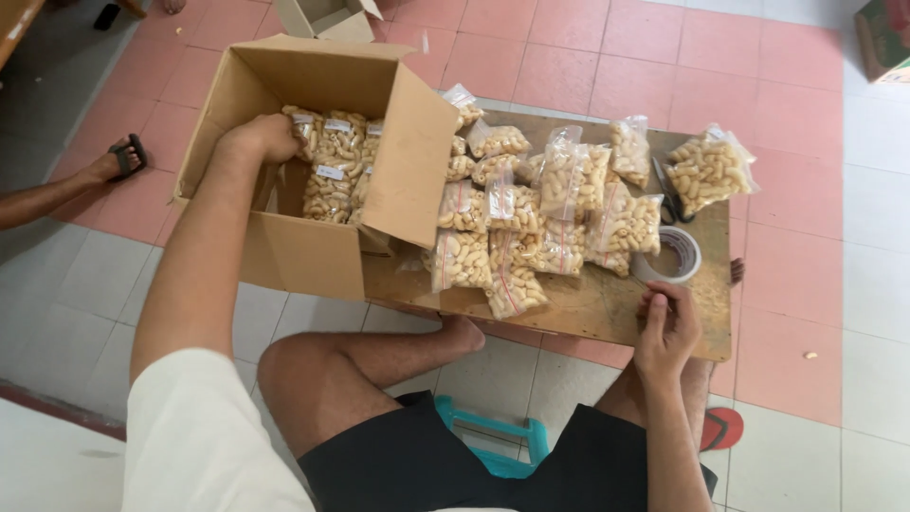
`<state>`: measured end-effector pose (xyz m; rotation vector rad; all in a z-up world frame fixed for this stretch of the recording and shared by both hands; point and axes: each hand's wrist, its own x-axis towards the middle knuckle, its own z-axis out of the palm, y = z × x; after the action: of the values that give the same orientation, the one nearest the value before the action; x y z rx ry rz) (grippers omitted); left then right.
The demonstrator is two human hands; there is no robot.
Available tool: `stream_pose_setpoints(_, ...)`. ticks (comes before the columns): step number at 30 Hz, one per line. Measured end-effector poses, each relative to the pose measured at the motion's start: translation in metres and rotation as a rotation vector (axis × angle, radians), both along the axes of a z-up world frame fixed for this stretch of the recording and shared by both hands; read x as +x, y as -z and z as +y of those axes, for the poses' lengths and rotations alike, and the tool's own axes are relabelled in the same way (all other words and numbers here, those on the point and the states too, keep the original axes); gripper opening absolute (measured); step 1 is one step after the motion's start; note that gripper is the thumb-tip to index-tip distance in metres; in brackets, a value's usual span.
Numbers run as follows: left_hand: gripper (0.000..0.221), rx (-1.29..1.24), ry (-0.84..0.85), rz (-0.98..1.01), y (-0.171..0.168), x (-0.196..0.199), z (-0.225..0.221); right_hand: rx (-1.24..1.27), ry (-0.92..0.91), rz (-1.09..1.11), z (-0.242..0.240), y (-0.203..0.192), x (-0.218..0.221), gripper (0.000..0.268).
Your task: Packing small plastic bags of snacks into a cardboard box.
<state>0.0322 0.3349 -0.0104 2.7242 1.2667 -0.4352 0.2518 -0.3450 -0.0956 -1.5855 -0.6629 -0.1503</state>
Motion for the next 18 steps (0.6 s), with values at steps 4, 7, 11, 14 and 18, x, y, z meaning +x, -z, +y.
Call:
stream_pose_setpoints(4,0.059,-0.032,-0.012,-0.107,-0.117,-0.01,-0.138,0.011,0.007,0.004,0.0,0.0,0.0,0.028)
stream_pose_setpoints(7,0.058,-0.049,0.064,-0.288,-0.173,-0.024,-0.246,-0.004,0.004,-0.002,0.002,-0.001,-0.002,0.024)
stream_pose_setpoints(11,0.074,-0.071,0.024,-0.282,-0.153,-0.024,-0.309,0.014,0.053,-0.09,0.015,-0.016,-0.012,0.021)
stream_pose_setpoints(14,0.064,0.098,0.054,-0.301,-0.11,-0.027,-0.303,-0.006,0.048,-0.274,0.053,-0.043,-0.028,0.017)
stream_pose_setpoints(18,0.052,0.177,0.107,-0.429,-0.087,-0.018,-0.295,-0.405,0.009,-0.297,0.102,-0.106,-0.054,0.039)
